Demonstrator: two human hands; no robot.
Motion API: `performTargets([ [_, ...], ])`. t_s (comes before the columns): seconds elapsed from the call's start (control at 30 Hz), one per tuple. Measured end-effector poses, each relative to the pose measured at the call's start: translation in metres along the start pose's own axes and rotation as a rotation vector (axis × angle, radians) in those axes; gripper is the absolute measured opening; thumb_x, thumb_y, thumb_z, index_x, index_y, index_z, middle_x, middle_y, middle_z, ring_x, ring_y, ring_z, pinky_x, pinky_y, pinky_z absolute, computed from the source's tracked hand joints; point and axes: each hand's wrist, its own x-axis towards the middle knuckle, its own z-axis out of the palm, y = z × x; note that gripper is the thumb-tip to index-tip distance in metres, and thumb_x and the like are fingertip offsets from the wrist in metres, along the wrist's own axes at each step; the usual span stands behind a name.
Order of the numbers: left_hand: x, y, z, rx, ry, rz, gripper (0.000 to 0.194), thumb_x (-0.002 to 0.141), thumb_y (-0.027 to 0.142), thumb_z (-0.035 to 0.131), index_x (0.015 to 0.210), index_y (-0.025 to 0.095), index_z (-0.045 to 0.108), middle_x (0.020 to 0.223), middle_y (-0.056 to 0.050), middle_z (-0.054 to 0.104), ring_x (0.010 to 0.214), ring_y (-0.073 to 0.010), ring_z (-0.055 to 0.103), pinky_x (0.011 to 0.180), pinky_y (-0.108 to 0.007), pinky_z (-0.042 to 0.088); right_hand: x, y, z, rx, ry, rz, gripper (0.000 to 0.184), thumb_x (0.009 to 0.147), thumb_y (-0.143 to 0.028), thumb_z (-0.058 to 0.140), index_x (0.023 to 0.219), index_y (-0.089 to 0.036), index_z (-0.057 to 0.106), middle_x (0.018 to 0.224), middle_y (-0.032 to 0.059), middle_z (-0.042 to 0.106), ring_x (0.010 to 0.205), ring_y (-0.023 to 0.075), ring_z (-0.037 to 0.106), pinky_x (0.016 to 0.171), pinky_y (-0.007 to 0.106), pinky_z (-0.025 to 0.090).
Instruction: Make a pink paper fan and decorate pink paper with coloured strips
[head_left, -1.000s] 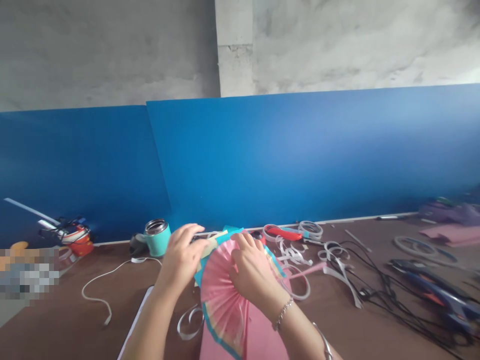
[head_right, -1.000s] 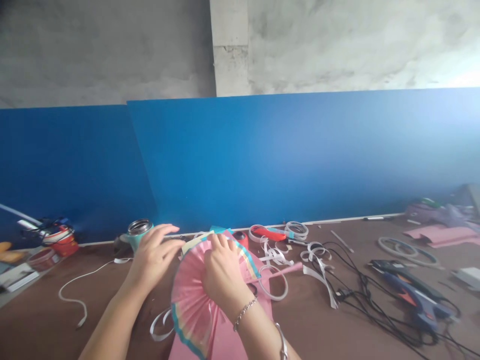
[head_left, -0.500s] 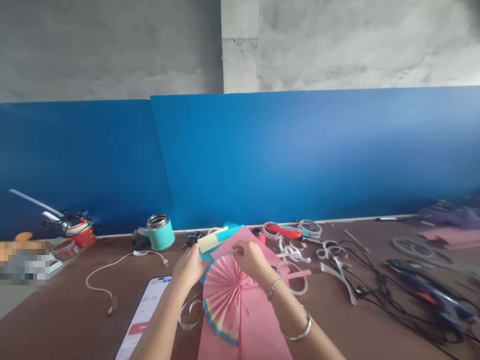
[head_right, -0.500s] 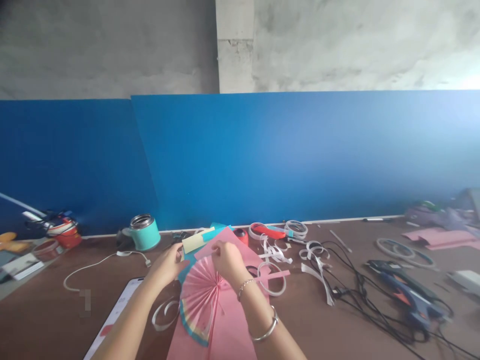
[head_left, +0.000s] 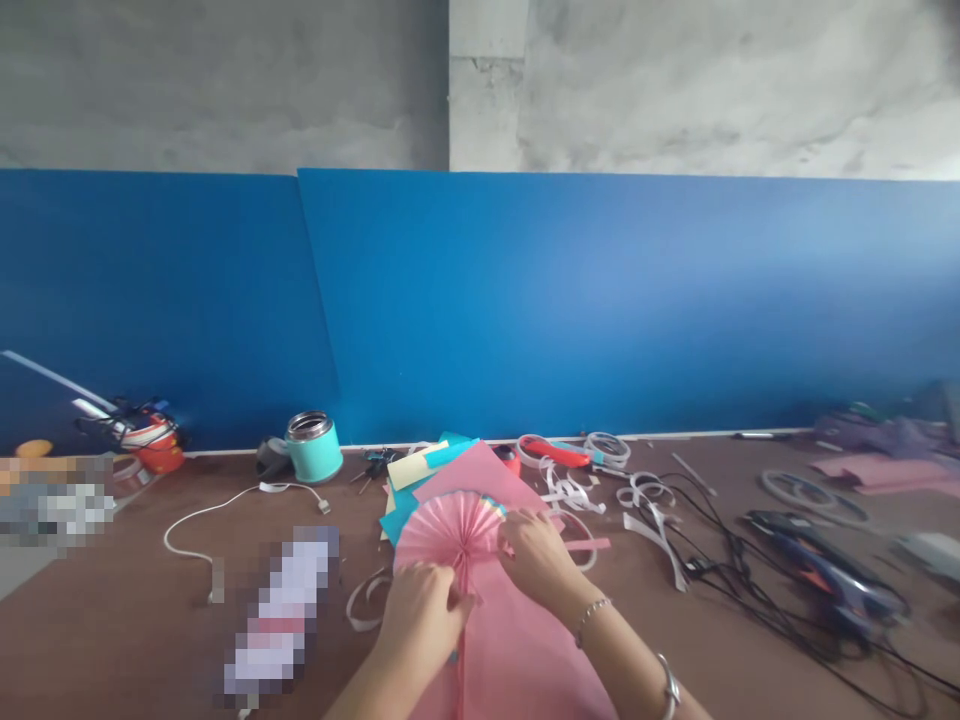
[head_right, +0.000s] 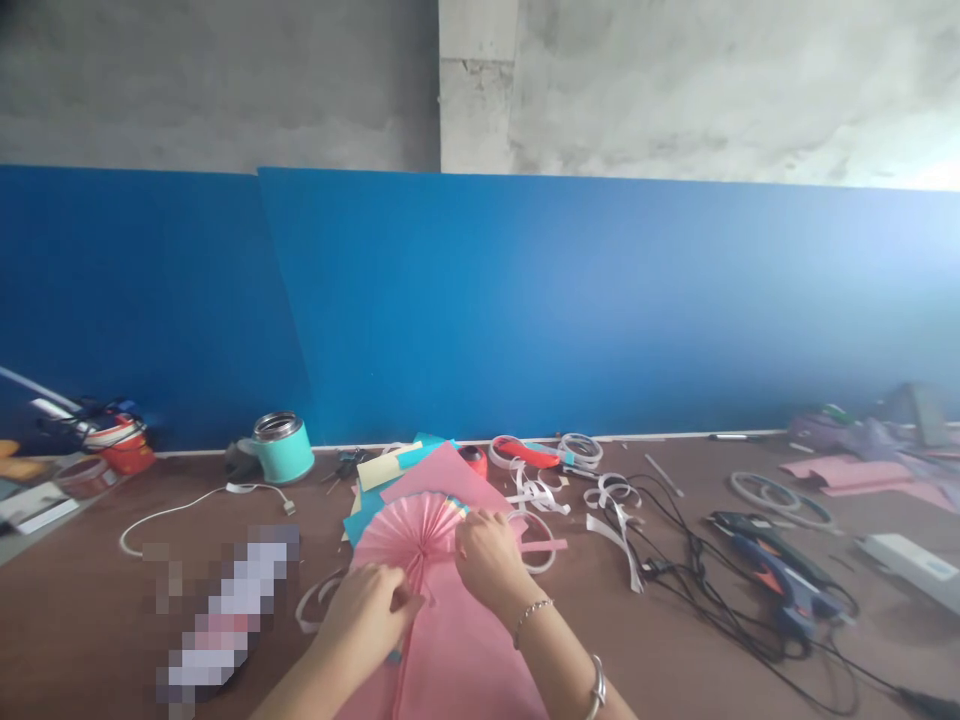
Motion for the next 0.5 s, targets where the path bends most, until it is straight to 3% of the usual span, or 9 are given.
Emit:
performTargets([
  [0.13,0.003,-0.017,-0.002,-0.063,0.041,-0.055,0.011,0.078,0.022,0.054,0.074,0.02,0.064,0.077,-0.004,0.07,0.08,-0.0214,0.065,0.07,-0.028,0.041,-0.001,-0.003,0.008,0.002,0.068,-0.052,0.017,0.075,-0.007,0.051,0.065,-0.018,0.06,0.073,0.0019,0.063,0.071,0.0151,0.054,0.065,0.027,0.027],
  [0.2,0.005,-0.026,-0.006,-0.098,0.121,-0.089,0.012,0.08,0.021,0.052,0.085,0.021,0.063,0.084,-0.004,0.069,0.083,-0.0215,0.064,0.072,-0.029,0.042,-0.002,-0.004,0.01,0.005,0.116,-0.076,0.016,0.078,-0.009,0.052,0.068,-0.018,0.06,0.075,0.0014,0.062,0.072,0.0152,0.053,0.065,0.028,0.026],
  [0.3,0.01,-0.036,-0.009,-0.185,0.232,-0.015,0.021,0.08,0.022,0.053,0.1,0.022,0.061,0.095,-0.006,0.067,0.092,-0.0213,0.062,0.078,-0.03,0.044,-0.004,-0.005,0.011,0.015,0.193,-0.111,0.016,0.08,-0.009,0.051,0.07,-0.018,0.059,0.074,0.0012,0.061,0.072,0.0151,0.051,0.065,0.028,0.024],
  [0.43,0.017,-0.04,-0.008,-0.274,0.176,0.101,0.01,0.076,0.017,0.056,0.073,0.021,0.064,0.084,-0.004,0.065,0.088,-0.02,0.061,0.077,-0.029,0.045,-0.005,-0.006,0.009,0.042,0.299,-0.149,0.02,0.084,-0.009,0.047,0.07,-0.017,0.058,0.073,0.0014,0.059,0.074,0.015,0.05,0.066,0.028,0.025],
  [0.5,0.02,-0.043,-0.011,-0.275,0.22,0.112,0.013,0.075,0.015,0.054,0.066,0.021,0.061,0.08,-0.003,0.064,0.085,-0.0195,0.061,0.076,-0.029,0.045,-0.005,-0.006,0.008,0.064,0.345,-0.149,0.02,0.084,-0.009,0.046,0.07,-0.017,0.057,0.073,0.0015,0.059,0.073,0.015,0.049,0.067,0.028,0.025],
])
